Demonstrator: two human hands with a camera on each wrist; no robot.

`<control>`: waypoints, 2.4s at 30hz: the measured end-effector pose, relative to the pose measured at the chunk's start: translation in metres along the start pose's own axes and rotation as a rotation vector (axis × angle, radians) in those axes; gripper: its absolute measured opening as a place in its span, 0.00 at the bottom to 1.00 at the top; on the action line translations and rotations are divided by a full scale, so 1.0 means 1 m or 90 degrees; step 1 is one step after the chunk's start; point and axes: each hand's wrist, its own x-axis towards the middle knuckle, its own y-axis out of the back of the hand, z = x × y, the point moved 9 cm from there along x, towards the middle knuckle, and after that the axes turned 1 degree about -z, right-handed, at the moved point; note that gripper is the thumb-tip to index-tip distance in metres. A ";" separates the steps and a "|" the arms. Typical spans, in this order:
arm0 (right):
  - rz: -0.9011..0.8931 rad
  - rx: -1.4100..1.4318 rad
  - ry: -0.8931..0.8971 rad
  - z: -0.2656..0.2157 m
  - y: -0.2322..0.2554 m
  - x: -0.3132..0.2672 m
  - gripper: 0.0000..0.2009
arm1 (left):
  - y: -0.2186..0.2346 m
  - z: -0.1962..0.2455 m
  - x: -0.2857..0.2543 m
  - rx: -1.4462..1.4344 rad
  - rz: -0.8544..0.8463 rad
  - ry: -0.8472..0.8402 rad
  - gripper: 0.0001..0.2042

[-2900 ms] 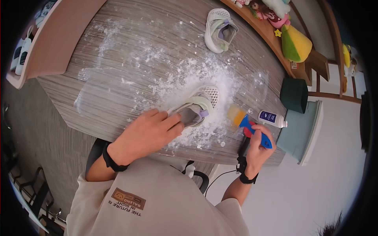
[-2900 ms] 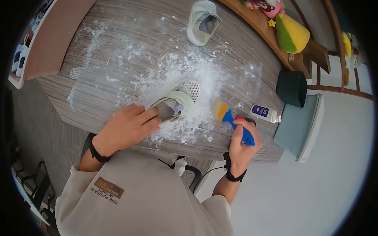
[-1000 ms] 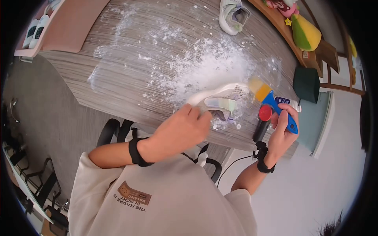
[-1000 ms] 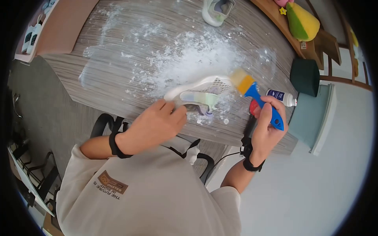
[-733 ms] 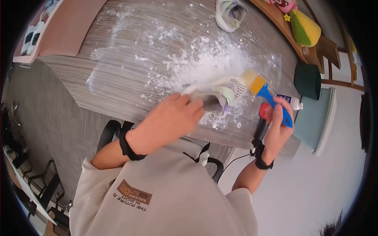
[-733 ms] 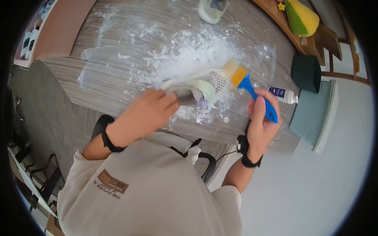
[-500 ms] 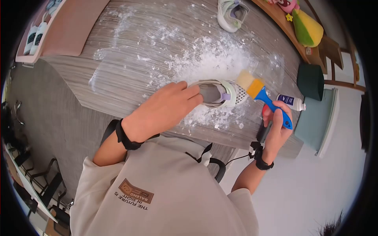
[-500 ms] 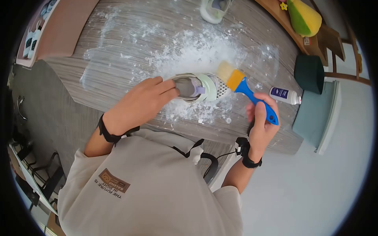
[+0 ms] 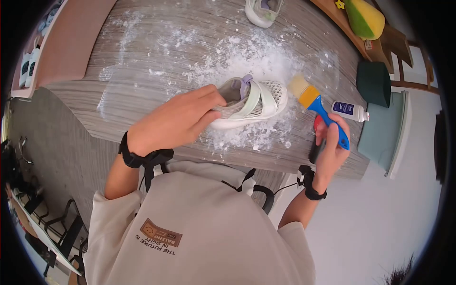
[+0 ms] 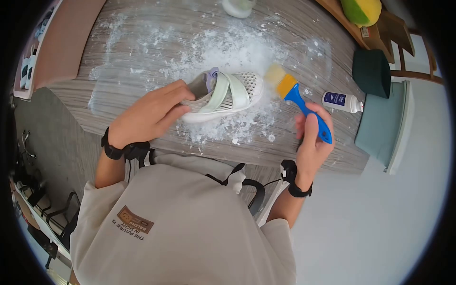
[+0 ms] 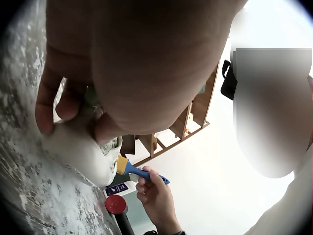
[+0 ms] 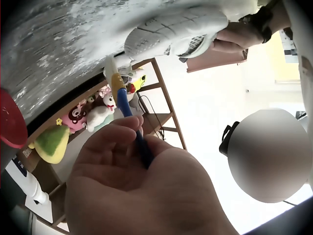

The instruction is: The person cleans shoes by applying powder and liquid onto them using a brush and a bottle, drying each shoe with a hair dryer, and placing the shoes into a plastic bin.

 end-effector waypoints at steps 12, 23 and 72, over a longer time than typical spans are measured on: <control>-0.085 0.109 0.013 0.000 -0.009 -0.001 0.10 | 0.002 -0.011 -0.010 -0.047 0.062 0.036 0.09; -0.210 0.015 0.081 -0.020 -0.039 -0.022 0.09 | 0.004 -0.023 -0.019 -0.099 0.165 0.116 0.11; -0.194 0.158 -0.017 -0.028 -0.073 -0.003 0.09 | 0.002 -0.010 -0.030 0.012 0.246 0.098 0.13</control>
